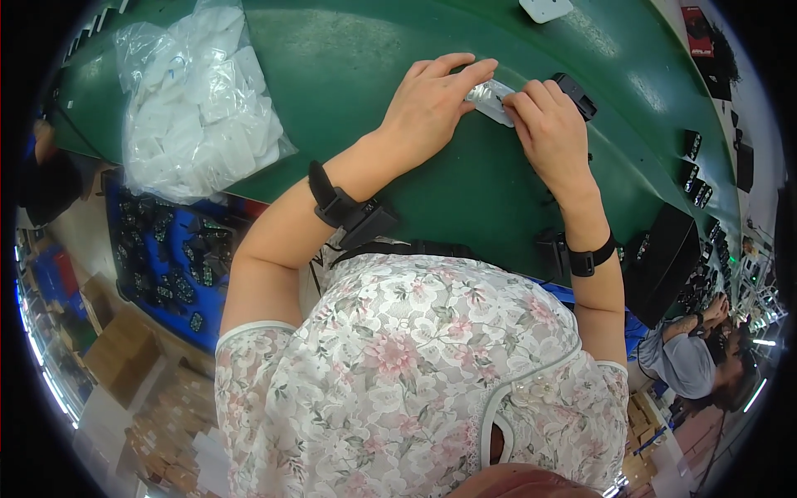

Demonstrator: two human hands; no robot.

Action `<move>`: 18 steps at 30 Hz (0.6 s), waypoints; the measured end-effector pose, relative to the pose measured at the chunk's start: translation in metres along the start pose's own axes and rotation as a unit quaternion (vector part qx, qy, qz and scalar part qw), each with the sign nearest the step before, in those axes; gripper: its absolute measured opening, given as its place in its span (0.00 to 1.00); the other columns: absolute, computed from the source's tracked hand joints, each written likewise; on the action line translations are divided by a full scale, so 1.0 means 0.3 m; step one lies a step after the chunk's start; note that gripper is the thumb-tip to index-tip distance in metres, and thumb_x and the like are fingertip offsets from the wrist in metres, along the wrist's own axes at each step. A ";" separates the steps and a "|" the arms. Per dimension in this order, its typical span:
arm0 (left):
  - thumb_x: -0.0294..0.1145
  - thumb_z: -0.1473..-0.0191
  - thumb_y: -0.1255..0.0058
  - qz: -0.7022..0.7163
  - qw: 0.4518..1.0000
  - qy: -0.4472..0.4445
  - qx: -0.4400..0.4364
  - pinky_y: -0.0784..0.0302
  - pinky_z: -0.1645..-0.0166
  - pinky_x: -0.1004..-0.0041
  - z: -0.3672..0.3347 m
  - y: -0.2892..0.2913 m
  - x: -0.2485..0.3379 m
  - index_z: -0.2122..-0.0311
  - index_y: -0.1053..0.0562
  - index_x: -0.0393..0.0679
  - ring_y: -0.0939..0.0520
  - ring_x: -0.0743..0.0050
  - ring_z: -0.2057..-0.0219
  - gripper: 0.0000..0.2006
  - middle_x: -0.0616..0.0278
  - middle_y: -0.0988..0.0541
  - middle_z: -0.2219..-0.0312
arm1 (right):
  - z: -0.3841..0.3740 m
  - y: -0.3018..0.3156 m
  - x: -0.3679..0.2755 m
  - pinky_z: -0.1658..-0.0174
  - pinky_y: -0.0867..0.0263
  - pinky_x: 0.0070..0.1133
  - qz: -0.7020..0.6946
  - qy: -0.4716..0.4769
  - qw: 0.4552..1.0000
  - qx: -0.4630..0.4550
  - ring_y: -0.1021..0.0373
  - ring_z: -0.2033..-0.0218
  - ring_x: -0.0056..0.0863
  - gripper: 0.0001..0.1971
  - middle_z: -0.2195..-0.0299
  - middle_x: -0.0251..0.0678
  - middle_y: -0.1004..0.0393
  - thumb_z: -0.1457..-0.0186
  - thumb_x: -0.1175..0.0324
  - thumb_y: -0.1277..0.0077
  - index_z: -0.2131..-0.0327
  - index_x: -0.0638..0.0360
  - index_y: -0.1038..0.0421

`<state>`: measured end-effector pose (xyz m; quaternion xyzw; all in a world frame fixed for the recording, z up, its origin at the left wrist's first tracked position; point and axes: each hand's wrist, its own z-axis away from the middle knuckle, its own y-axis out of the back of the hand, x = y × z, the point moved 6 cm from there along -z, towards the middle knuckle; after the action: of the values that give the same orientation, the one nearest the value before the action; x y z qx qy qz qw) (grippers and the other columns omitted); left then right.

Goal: The person picks up a white plastic cover, inserts a small black component into it by hand, and then presses the cover onto a black electronic base. Finally, the person places the assembled unit onto the green workbench.

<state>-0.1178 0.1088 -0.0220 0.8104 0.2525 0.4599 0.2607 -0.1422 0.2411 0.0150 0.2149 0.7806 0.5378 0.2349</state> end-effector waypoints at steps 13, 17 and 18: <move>0.22 0.55 0.47 -0.003 1.000 0.005 -0.002 0.38 0.48 0.65 0.000 -0.002 0.003 0.49 0.33 0.44 0.30 0.62 0.50 0.25 0.60 0.21 0.63 | 0.009 -0.007 0.009 0.70 0.37 0.25 -0.011 -0.043 0.999 0.004 0.34 0.72 0.31 0.05 0.75 0.32 0.35 0.54 0.73 0.46 0.70 0.55 0.30; 0.22 0.55 0.47 -0.007 1.000 0.009 -0.001 0.38 0.48 0.64 0.000 -0.005 0.001 0.49 0.33 0.44 0.30 0.62 0.50 0.24 0.59 0.21 0.64 | 0.018 -0.002 0.011 0.71 0.37 0.25 -0.017 -0.053 0.998 -0.005 0.33 0.73 0.30 0.06 0.75 0.32 0.34 0.52 0.72 0.47 0.67 0.53 0.28; 0.22 0.55 0.47 -0.007 1.000 0.009 -0.001 0.38 0.48 0.64 0.000 -0.003 0.000 0.49 0.33 0.44 0.30 0.62 0.50 0.24 0.59 0.21 0.64 | 0.021 -0.001 0.011 0.71 0.37 0.24 -0.019 -0.053 0.998 -0.008 0.33 0.73 0.30 0.07 0.74 0.32 0.33 0.52 0.71 0.47 0.66 0.53 0.28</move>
<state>-0.1179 0.1094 -0.0225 0.8043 0.2599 0.4653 0.2627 -0.1410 0.2476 0.0124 0.2261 0.7669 0.5271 0.2880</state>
